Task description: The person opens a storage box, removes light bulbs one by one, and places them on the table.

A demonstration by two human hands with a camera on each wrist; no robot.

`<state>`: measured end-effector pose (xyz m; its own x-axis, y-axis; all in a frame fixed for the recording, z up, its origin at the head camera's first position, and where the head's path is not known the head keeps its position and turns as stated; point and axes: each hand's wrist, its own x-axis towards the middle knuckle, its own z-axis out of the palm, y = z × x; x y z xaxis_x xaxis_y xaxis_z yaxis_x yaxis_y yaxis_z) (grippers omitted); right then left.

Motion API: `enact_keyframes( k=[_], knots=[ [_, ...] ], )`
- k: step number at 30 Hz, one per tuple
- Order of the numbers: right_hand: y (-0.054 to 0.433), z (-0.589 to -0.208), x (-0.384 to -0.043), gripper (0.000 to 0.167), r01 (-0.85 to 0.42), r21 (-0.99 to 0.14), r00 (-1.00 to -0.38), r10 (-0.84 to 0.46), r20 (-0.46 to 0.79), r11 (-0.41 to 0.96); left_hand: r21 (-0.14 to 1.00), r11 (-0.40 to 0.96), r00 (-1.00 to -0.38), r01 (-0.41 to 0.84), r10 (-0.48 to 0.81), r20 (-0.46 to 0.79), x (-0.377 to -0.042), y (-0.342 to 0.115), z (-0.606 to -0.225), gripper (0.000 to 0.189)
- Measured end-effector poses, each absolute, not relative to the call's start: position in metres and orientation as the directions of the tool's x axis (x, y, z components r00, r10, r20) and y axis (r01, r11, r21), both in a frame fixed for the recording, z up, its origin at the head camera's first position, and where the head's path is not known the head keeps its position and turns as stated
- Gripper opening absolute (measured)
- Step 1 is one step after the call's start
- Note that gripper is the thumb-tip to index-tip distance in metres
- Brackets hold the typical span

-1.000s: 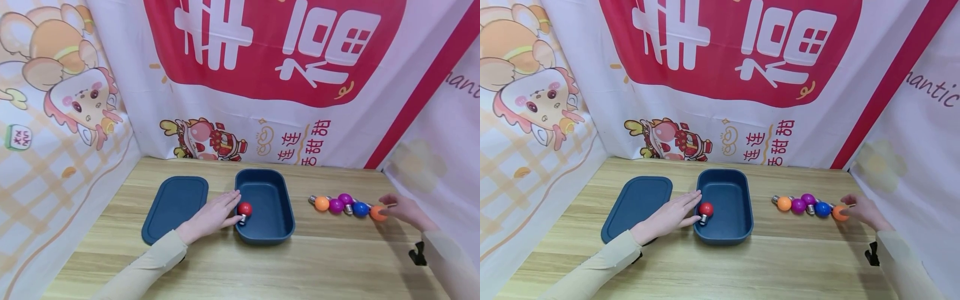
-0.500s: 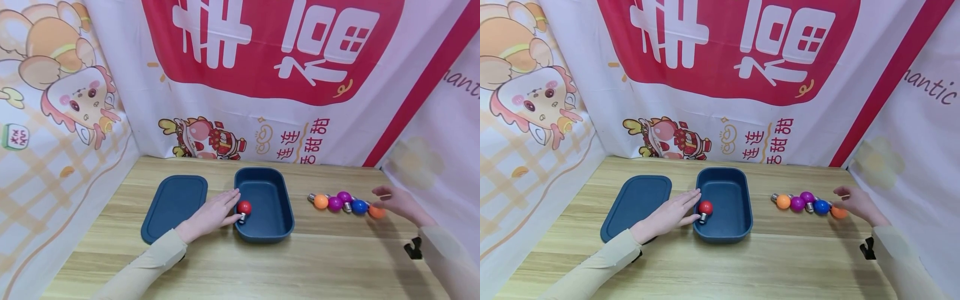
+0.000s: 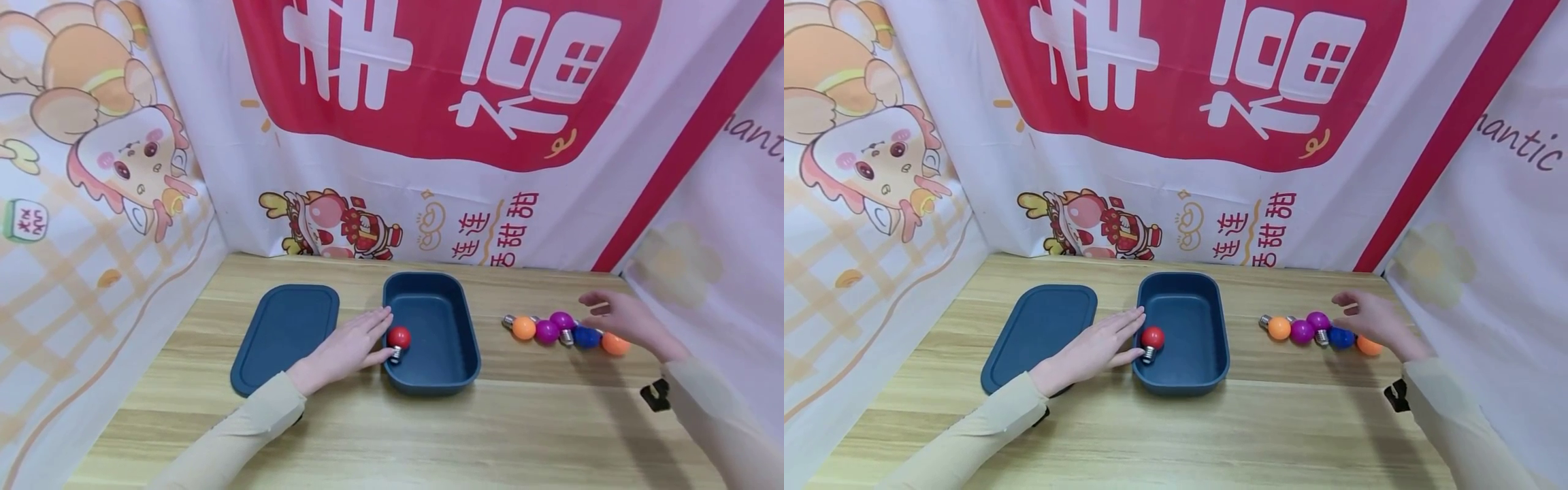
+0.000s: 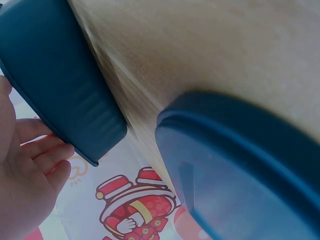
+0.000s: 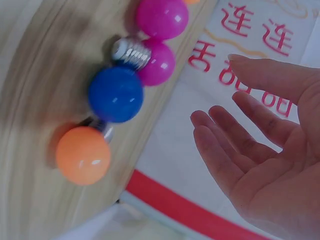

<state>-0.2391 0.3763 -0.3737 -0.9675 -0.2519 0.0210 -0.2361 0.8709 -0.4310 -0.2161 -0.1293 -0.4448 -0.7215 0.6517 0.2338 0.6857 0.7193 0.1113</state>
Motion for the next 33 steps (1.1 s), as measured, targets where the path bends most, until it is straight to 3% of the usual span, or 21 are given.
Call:
enact_keyframes(
  k=[16, 27, 33],
  knots=[
    [0.299, -0.364, -0.237, 0.036, -0.346, -0.469, -0.919, -0.394, -0.006, 0.813, 0.114, 0.721, -0.725, 0.683, 0.651, 0.225, -0.216, -0.129, -0.443, 0.068],
    [0.254, -0.362, -0.236, 0.035, -0.353, -0.505, -0.898, -0.437, -0.055, 0.788, 0.119, 0.727, -0.732, 0.676, 0.646, 0.216, -0.215, -0.129, -0.445, 0.069],
    [0.231, -0.364, -0.238, 0.033, -0.454, -0.501, -0.86, -0.509, 0.029, 0.737, 0.124, 0.729, -0.735, 0.674, 0.642, 0.217, -0.215, -0.13, -0.444, 0.069]
  ],
)
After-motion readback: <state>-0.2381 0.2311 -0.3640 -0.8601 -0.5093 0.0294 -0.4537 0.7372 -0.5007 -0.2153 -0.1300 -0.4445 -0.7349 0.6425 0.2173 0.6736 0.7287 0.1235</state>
